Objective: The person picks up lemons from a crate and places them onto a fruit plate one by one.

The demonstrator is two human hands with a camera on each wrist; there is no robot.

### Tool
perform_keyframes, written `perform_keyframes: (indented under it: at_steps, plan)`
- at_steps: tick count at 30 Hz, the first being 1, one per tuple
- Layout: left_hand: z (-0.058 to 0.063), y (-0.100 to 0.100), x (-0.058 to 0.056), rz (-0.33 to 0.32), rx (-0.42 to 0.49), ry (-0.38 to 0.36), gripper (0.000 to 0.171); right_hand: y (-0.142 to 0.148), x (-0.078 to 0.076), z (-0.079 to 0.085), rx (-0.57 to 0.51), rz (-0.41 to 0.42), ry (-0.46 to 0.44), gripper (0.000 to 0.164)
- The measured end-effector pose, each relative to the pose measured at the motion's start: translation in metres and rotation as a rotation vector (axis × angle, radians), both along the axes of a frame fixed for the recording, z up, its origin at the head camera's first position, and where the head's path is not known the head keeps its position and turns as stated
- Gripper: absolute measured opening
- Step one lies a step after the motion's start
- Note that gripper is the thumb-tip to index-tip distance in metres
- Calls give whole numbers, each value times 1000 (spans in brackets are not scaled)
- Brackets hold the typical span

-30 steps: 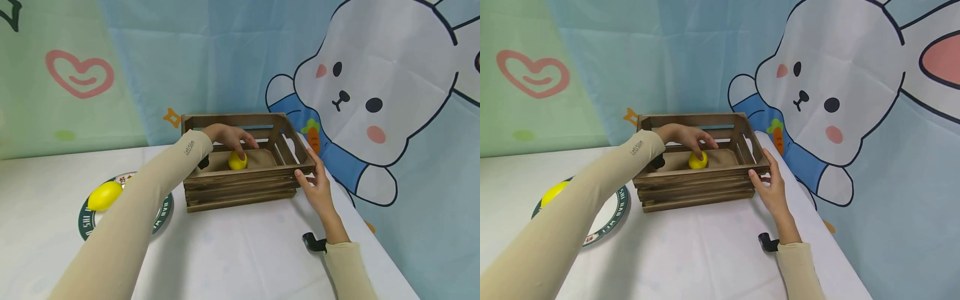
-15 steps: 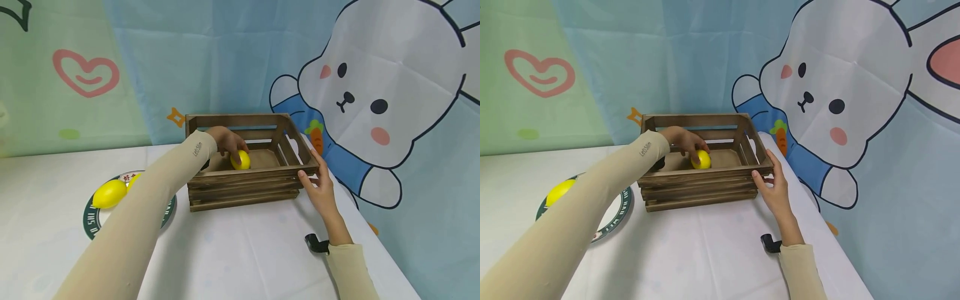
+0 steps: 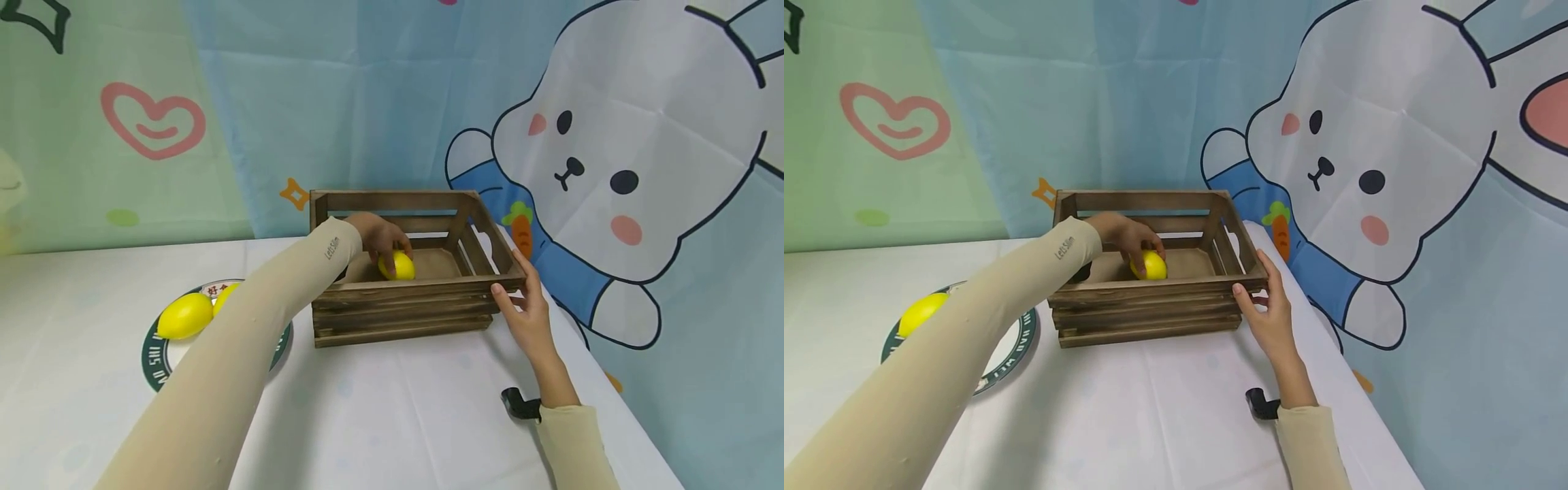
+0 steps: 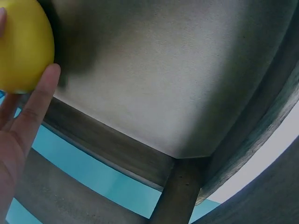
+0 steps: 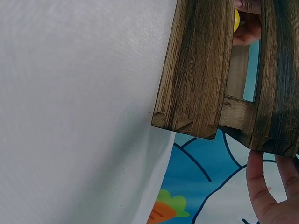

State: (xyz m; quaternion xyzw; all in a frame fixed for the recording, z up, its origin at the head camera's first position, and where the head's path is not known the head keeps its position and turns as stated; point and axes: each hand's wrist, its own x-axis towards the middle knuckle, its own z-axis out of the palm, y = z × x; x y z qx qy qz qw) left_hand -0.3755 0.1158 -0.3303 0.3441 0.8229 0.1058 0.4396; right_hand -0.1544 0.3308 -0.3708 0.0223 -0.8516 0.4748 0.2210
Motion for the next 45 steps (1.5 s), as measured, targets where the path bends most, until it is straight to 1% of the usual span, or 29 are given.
perform_keyframes:
  at_steps: [3,6,9,15,19,22,27,30,34,39,42,45]
  plan:
    - [-2,0,0,7,6,9,56,0,1,0,5,1,0,63]
    - [-4,1,1,25,15,-4,54,0,1,0,8,-1,0,63]
    - [-2,1,2,33,23,-8,52,0,1,0,7,-3,-2,63]
    - [0,1,6,15,28,30,48,0,1,0,-1,-3,-4,63]
    - [-2,1,8,16,5,31,47,0,1,-3,-5,-4,-6,63]
    - [-3,2,7,40,4,20,50,0,2,-3,-3,-4,-3,63]
    - [-3,3,4,87,29,14,55,1,0,-2,-3,-1,7,65]
    - [-1,3,4,84,49,3,57,1,0,-1,-2,-1,8,65]
    - [2,5,2,96,82,-45,58,-1,2,0,0,-5,1,64]
    - [2,7,-5,120,136,-100,56,1,1,-1,2,1,13,64]
    - [2,7,-8,112,178,-120,55,1,0,-1,1,7,20,64]
    - [3,6,-8,95,206,-130,55,0,1,-1,2,10,14,64]
